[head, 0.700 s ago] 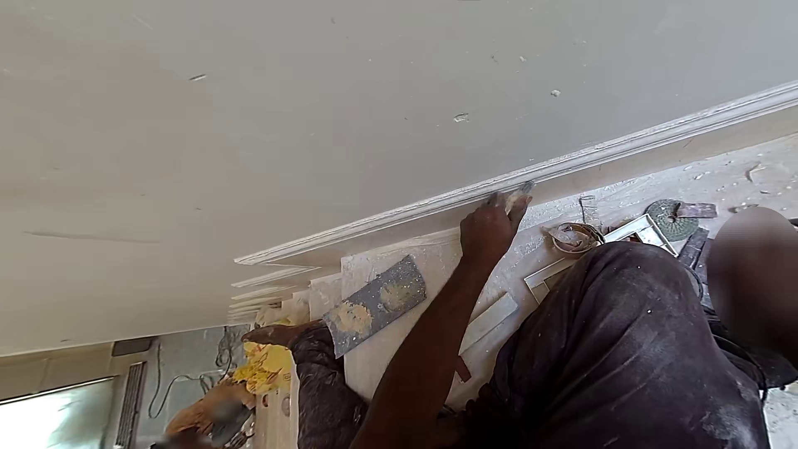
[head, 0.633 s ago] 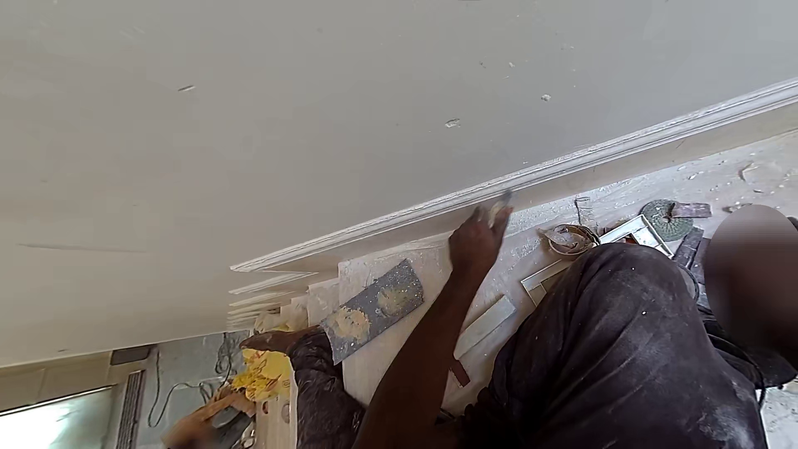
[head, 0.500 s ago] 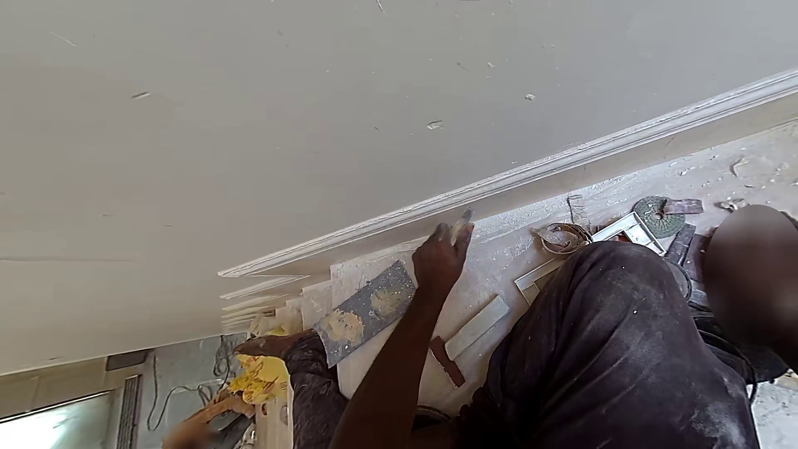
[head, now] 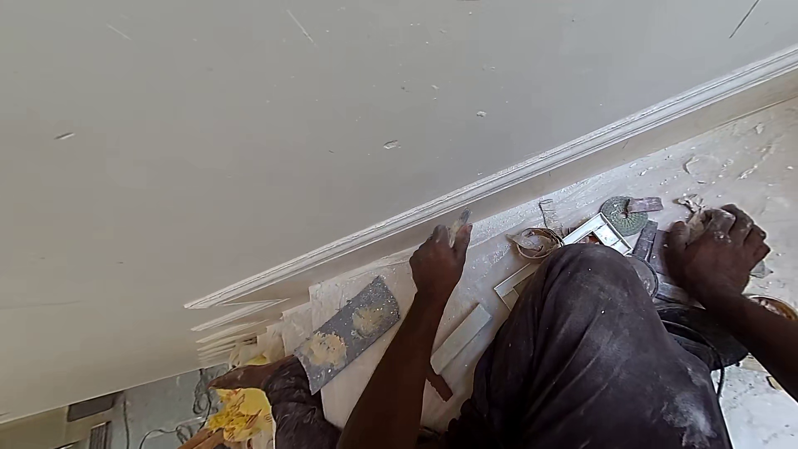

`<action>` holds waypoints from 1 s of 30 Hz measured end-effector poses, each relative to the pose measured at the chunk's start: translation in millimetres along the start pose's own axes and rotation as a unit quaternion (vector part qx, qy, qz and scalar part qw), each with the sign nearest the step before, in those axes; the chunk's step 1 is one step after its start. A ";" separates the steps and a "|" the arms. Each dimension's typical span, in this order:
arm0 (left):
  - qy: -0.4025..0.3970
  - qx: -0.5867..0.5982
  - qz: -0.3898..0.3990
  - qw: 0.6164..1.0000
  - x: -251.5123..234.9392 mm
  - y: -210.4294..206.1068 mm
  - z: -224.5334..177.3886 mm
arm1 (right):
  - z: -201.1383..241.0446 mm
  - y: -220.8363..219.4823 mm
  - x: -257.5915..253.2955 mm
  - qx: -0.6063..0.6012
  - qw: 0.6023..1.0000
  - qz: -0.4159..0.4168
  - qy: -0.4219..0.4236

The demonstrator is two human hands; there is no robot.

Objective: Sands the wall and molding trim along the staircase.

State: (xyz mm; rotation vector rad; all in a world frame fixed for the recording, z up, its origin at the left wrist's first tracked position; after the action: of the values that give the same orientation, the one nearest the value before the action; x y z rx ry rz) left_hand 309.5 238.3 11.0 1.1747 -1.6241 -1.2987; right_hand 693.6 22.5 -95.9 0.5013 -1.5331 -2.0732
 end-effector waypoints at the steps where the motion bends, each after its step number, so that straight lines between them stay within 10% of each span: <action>1: 0.007 -0.007 0.020 1.000 -6.4 2.4 -10.0 | 0.1 -1.0 0.5 0.000 1.000 -0.001 0.000; 6: 0.043 -0.003 0.098 0.994 -25.4 -5.5 -93.3 | -0.2 0.0 -0.7 0.005 1.000 -0.007 0.001; 14: 0.010 -0.012 0.032 0.999 7.1 -8.6 -24.3 | 0.4 -0.9 0.4 0.000 1.000 0.005 -0.001; 21: 0.015 0.045 0.136 0.990 -37.0 -13.7 -152.9 | -0.7 0.0 -1.9 0.003 1.000 -0.003 0.005; 30: 0.026 0.001 0.046 0.999 -11.1 -6.8 -63.9 | -1.0 -2.4 0.5 -0.002 1.000 0.007 0.002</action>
State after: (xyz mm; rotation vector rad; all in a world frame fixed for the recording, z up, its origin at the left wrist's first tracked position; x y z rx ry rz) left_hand 373.6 229.1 18.4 1.1121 -1.6230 -1.2004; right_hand 693.4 22.0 -98.5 0.4925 -1.5254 -2.0630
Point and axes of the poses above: each hand's wrist, its own x-axis away from the middle knuckle, its own y-axis out of the back of the hand, z = x × y, the point moved 4 cm from there along -x, towards the middle knuckle, and after that the axes turned 1 degree about z, right-handed, at the moved point
